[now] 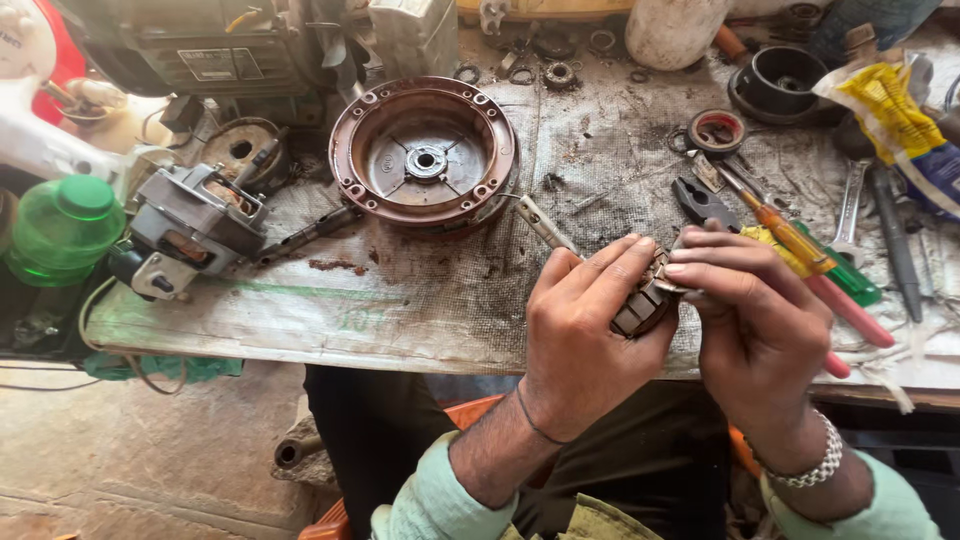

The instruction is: The person holds a small cylindrical electrical component with copper windings and repeatedly taps its surface with a small metal tool. The work is performed at a cluttered workbench with various tools and parts visible. The person continues the tapping action throughout the clip without completing the repair.

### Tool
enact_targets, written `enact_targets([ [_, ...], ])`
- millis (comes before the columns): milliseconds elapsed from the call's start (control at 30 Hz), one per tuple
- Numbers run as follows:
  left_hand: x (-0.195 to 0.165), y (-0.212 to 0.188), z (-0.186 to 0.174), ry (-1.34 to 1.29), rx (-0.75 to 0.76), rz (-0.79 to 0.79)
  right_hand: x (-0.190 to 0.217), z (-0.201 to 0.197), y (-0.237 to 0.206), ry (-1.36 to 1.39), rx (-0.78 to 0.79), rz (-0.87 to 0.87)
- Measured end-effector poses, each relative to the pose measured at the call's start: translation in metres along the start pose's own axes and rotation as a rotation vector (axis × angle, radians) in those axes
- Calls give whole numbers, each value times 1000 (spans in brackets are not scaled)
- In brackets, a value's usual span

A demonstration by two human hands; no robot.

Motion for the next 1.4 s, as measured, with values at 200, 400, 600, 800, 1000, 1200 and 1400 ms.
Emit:
enact_targets([
  [200, 3, -1, 2, 11, 4, 34, -13, 3, -11, -26, -21, -103],
  [400, 3, 4, 1, -18, 21, -3, -30, 4, -12, -62, 0, -14],
  [600, -2, 9, -4, 64, 54, 43, -36, 6, -11, -26, 8, 32],
  [800, -6, 4, 0, 147, -15, -67, -41, 8, -17, -44, 19, 58],
  [1000, -5, 6, -2, 89, 28, -93, -41, 8, -18, -17, 12, 82],
  [1200, -11, 9, -11, 116, 161, -82, -36, 7, -14, -30, 8, 89],
  [1400, -8, 8, -7, 82, 84, -115, -35, 8, -11, -76, 8, 74],
])
Point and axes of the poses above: each hand's wrist, its own y-axis towards the middle knuckle, its own z-axis out of the palm, x = y × z, the point moved 4 cm from there along y, towards the middle knuckle, and after that the axes turned 11 degrees about -y, right-handed, at the moved point
